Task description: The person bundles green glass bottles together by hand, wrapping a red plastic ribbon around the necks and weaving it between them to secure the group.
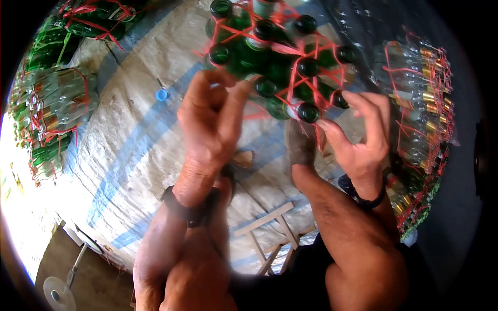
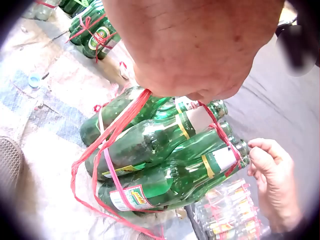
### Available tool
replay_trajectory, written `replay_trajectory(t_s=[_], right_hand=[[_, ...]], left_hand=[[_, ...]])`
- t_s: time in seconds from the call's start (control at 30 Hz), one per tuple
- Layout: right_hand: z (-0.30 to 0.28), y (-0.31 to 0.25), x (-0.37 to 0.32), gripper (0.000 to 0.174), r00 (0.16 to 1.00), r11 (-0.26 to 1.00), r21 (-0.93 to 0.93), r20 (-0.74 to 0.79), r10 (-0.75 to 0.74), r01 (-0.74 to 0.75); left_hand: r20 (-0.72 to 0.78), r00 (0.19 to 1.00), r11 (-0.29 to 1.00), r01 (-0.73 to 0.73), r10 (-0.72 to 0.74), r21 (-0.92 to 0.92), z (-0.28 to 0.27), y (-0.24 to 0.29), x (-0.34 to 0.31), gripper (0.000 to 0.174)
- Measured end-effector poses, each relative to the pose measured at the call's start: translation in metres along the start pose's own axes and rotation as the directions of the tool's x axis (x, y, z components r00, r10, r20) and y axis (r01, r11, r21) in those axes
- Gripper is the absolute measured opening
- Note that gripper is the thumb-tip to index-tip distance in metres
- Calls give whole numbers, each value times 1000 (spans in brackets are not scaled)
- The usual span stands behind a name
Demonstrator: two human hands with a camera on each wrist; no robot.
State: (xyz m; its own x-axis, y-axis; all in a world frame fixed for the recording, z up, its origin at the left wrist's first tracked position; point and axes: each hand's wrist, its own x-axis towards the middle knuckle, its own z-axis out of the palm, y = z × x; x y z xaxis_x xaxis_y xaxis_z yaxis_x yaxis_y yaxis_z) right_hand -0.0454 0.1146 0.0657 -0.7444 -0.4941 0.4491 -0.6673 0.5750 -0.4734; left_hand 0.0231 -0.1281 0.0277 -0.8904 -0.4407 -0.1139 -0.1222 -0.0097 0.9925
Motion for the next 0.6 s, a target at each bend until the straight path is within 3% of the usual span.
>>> replay_trajectory(t_s=[0.17,0.23,0.3,0.37,0.4,0.6], right_hand=[[1,14,-12,52,994,994,24,6,110,-110],[2,25,-18,51,982,982,36,40,184,-186],[11,34,-23,49,964,965,49,78,254,-258],[23,33,-27,48,942,901,280,149,300,-331],[26,31,-26,41,931,886,287,158,330,-363],[26,45,-14,28,984,979,140,127,128,-146]], left_hand=[[-16,982,982,190,-190,-7,-1,0,-2,17],[-1,984,979,176,-177,-100,0,4,0,25],[62,979,980,190,-194,63,-7,3,2,28],[74,976,978,203,-207,58,-9,0,3,28],[86,973,976,212,-216,56,-9,-1,3,28],[103,976,981,184,-190,62,-11,-2,3,28]])
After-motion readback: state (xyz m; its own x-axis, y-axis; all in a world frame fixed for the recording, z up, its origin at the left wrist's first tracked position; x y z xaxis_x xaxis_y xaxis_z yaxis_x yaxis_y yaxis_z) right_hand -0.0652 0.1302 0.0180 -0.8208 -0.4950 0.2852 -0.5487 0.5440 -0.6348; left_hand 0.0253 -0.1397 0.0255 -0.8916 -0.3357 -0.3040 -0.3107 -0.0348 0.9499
